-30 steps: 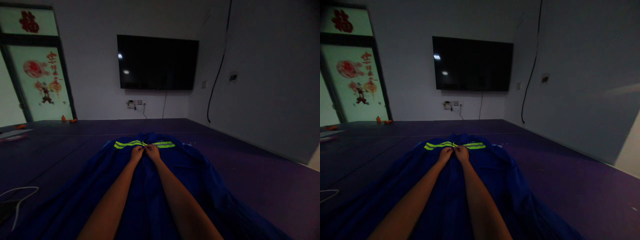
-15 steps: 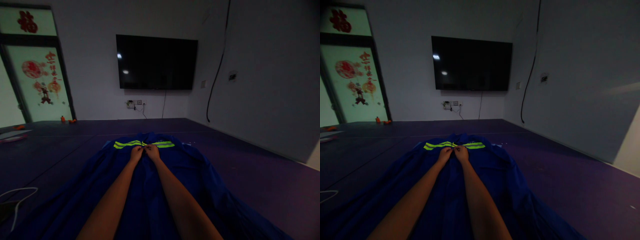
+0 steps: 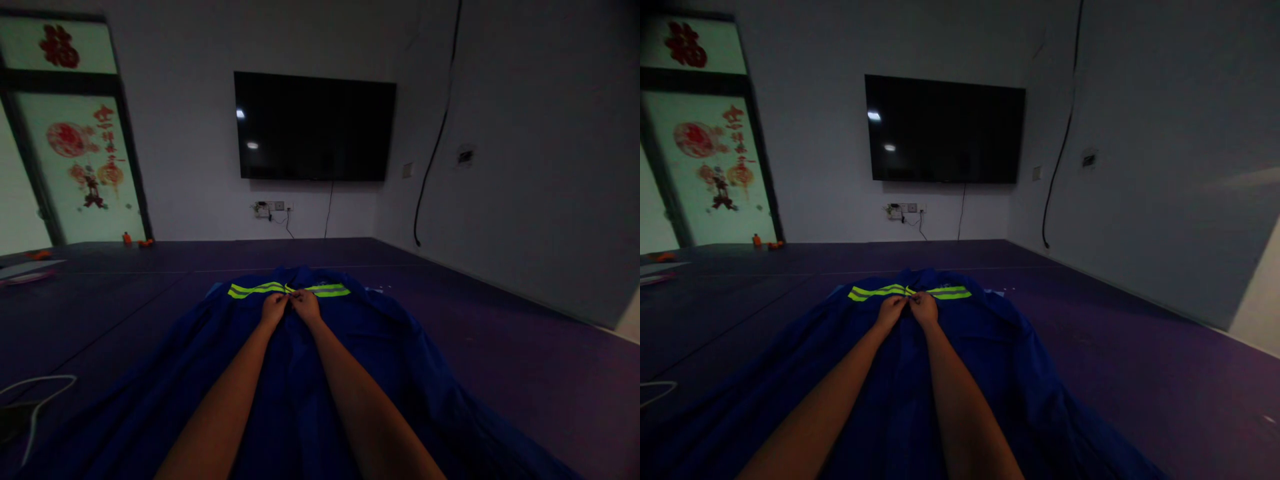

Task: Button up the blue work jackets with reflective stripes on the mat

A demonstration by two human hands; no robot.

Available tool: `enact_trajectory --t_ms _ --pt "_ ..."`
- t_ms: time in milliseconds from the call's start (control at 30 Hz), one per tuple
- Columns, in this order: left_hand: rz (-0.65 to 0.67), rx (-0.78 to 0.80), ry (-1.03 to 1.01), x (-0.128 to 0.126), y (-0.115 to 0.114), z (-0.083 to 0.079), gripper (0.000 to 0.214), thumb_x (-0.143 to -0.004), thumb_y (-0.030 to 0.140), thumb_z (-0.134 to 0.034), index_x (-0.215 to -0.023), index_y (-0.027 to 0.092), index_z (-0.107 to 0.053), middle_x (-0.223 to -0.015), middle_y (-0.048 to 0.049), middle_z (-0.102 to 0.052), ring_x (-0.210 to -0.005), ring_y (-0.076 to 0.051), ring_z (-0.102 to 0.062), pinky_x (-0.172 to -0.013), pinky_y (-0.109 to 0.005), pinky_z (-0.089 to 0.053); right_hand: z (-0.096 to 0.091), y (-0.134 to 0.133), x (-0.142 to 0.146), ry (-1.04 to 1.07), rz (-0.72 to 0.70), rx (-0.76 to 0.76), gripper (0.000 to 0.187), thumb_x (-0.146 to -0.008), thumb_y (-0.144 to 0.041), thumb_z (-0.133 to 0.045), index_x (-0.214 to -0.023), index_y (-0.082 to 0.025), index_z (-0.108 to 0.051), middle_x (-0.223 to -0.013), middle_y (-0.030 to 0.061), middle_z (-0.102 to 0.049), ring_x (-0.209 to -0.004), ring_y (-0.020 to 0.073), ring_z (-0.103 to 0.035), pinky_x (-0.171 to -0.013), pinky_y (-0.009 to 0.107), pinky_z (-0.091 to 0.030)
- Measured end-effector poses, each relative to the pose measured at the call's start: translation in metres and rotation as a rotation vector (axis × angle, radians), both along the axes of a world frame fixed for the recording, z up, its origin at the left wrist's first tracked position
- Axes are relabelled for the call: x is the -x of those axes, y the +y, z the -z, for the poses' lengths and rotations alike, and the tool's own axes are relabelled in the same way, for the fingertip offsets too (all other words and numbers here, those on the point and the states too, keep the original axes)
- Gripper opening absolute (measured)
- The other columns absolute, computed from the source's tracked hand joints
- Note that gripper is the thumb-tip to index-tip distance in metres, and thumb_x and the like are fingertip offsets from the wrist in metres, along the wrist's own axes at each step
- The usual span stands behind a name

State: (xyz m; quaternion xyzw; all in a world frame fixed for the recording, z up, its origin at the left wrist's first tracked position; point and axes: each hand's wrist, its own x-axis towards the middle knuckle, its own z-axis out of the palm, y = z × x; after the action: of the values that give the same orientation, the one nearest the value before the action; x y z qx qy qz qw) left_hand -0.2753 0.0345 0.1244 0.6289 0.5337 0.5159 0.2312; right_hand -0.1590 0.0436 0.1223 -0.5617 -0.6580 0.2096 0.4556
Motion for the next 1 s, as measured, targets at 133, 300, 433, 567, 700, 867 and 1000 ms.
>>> enact_trajectory --t_ms 133,300,433,567,700,867,1000 --pt "0.002 0.004 -0.013 0.0001 0.0012 0.0016 0.028 -0.075 0.035 -0.049 -0.061 0.014 -0.063 -0.059 -0.0017 -0.061 -0.059 -0.013 -0.054 -0.054 -0.021 -0.038 0.0004 0.0001 -0.0004 -0.001 0.004 0.007 0.018 -0.072 -0.025 -0.057 -0.085 -0.015 -0.065 -0.060 0.0025 -0.065 -0.054 0.0126 -0.060 -0.047 0.017 -0.038" --pt "0.010 0.013 -0.044 0.0000 0.0017 0.0025 0.027 -0.074 0.034 -0.051 -0.063 0.014 -0.063 -0.059 -0.0017 -0.061 -0.059 -0.014 -0.055 -0.054 -0.022 -0.039 0.0005 -0.0002 -0.0006 0.015 0.002 0.015 0.021 -0.072 -0.029 -0.058 -0.085 -0.016 -0.065 -0.059 0.0015 -0.065 -0.052 0.0121 -0.058 -0.046 0.017 -0.038" --pt "0.032 0.004 -0.091 -0.0011 0.0011 0.0012 0.021 -0.075 0.029 -0.052 -0.078 0.014 -0.066 -0.076 -0.0046 -0.067 -0.071 -0.016 -0.060 -0.064 -0.024 -0.044 0.0006 -0.0001 -0.0006 0.019 0.006 0.006 0.025 -0.070 -0.028 -0.059 -0.091 -0.016 -0.064 -0.058 -0.0001 -0.063 -0.051 0.0116 -0.057 -0.045 0.017 -0.037" --pt "0.057 0.002 -0.130 -0.0019 -0.0003 0.0001 0.022 -0.075 0.025 -0.053 -0.090 0.015 -0.066 -0.092 -0.0069 -0.067 -0.084 -0.018 -0.061 -0.075 -0.028 -0.046 0.0008 -0.0004 -0.0009 0.017 0.002 -0.007 0.028 -0.069 -0.027 -0.060 -0.095 -0.018 -0.063 -0.056 -0.0016 -0.062 -0.051 0.0118 -0.058 -0.046 0.018 -0.038" --pt "0.085 0.014 -0.145 -0.0018 -0.0017 -0.0003 0.023 -0.075 0.024 -0.053 -0.093 0.015 -0.065 -0.095 -0.0069 -0.067 -0.088 -0.019 -0.061 -0.079 -0.030 -0.046 0.0005 -0.0010 -0.0012 0.011 0.013 -0.020 0.030 -0.070 -0.030 -0.058 -0.098 -0.018 -0.063 -0.056 -0.0015 -0.062 -0.053 0.0122 -0.058 -0.047 0.018 -0.038" --pt "0.112 0.032 -0.143 -0.0027 0.0003 0.0009 0.025 -0.075 0.024 -0.054 -0.096 0.014 -0.064 -0.100 -0.0084 -0.066 -0.092 -0.020 -0.060 -0.082 -0.032 -0.045 -0.0012 -0.0023 -0.0020 -0.007 0.034 -0.035 0.033 -0.072 -0.029 -0.055 -0.102 -0.018 -0.061 -0.059 -0.0013 -0.062 -0.054 0.0126 -0.056 -0.050 0.020 -0.040" --pt "0.135 0.045 -0.130 -0.0028 0.0027 0.0021 0.027 -0.074 0.025 -0.056 -0.098 0.014 -0.063 -0.102 -0.0088 -0.065 -0.095 -0.020 -0.059 -0.084 -0.031 -0.044 -0.0021 -0.0030 -0.0023 0.000 0.027 -0.057 0.037 -0.072 -0.022 -0.052 -0.107 -0.017 -0.060 -0.066 0.0006 -0.064 -0.063 0.0144 -0.059 -0.059 0.022 -0.044"
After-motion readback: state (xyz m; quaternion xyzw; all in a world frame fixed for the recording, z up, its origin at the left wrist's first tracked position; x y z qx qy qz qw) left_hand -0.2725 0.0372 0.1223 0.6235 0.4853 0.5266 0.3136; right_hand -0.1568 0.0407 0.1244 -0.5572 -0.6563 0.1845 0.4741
